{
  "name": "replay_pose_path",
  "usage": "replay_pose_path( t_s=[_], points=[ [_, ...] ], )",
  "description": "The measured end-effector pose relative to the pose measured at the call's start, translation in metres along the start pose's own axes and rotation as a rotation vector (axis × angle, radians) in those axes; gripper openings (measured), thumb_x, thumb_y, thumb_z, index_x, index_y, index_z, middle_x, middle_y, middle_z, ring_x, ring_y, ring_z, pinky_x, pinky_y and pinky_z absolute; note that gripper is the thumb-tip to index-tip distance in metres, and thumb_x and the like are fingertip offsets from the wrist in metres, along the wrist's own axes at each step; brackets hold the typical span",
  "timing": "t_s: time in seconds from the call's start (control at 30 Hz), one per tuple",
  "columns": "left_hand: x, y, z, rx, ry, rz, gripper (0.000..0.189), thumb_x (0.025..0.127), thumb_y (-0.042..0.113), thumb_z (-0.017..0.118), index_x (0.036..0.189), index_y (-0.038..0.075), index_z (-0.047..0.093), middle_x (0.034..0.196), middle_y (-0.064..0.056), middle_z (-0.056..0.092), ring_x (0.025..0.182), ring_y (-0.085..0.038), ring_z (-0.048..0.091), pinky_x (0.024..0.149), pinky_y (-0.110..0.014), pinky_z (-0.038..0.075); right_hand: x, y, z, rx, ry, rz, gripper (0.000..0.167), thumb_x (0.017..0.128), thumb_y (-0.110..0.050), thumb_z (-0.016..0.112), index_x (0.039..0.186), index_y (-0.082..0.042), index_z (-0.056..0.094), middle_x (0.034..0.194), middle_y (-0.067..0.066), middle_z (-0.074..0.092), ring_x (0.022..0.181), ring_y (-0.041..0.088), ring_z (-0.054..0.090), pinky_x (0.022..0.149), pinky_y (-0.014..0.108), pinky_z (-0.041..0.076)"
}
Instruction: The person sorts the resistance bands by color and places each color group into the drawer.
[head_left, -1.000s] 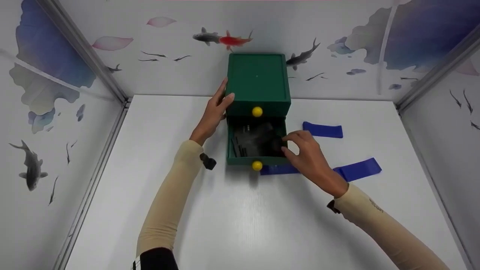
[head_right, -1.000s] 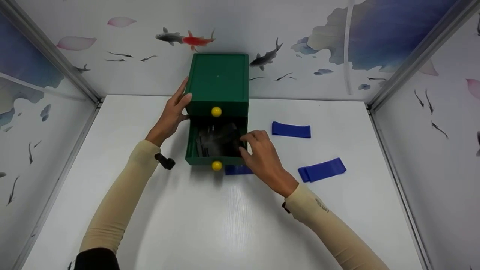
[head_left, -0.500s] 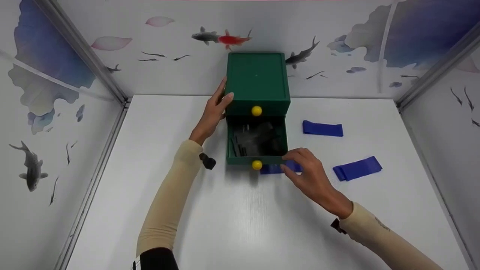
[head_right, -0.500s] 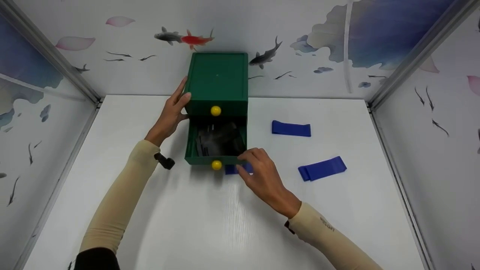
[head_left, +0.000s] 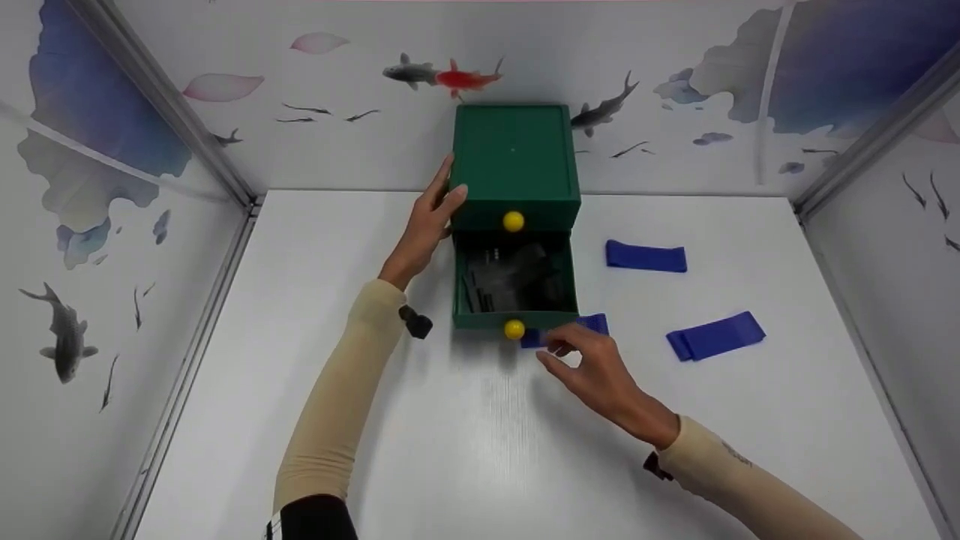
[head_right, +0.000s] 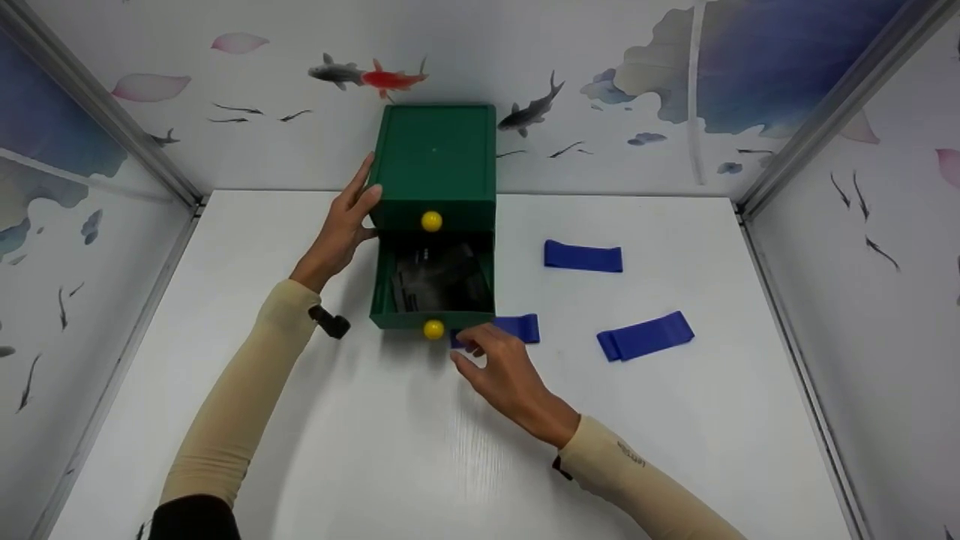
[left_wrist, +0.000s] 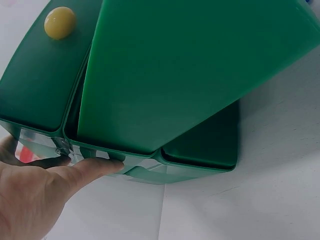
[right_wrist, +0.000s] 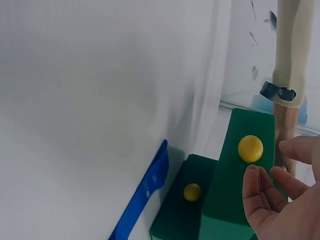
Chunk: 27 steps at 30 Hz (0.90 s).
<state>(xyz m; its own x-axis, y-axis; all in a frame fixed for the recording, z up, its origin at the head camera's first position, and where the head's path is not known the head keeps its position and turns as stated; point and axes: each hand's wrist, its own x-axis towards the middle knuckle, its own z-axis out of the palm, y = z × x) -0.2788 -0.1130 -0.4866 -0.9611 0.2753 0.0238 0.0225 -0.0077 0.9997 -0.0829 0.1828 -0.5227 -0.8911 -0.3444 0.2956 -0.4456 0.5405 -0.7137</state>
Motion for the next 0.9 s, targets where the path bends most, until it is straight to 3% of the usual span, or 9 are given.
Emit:
replay_pose_path(
  t_s=[0.17,0.37,0.9],
  points=[
    [0.001,-0.001,0.0,0.005,0.009,-0.002,0.07,0.113,0.054,0.055,0.173,0.055,0.019,0.187,0.004,0.017,0.169,-0.028,0.03,0.127,-0.074,0.036,0.002,0.003,0.011,0.024,0.007,0.023,0.023,0.097,-0.009,0.085,0.118,-0.002,0.079,0.109,0.015,0.081,0.094,0.02,0.077,0.085,0.04,0.069],
    [0.001,-0.001,0.0,0.001,0.005,0.0,0.07,0.113,0.054,0.054,0.174,0.054,0.019,0.187,0.004,0.019,0.168,-0.029,0.033,0.127,-0.074,0.036,0.008,0.003,0.02,0.064,0.006,0.073,0.027,0.099,-0.01,0.084,0.121,0.004,0.079,0.107,0.014,0.083,0.092,0.02,0.08,0.085,0.041,0.069],
    [0.001,0.0,0.0,0.004,0.007,-0.002,0.071,0.113,0.055,0.055,0.174,0.053,0.018,0.187,0.005,0.019,0.168,-0.03,0.033,0.126,-0.074,0.037,0.025,0.003,0.039,0.185,-0.036,0.275,0.02,0.1,-0.022,0.084,0.113,-0.006,0.085,0.098,0.004,0.085,0.083,0.012,0.075,0.077,0.025,0.064]
  ],
)
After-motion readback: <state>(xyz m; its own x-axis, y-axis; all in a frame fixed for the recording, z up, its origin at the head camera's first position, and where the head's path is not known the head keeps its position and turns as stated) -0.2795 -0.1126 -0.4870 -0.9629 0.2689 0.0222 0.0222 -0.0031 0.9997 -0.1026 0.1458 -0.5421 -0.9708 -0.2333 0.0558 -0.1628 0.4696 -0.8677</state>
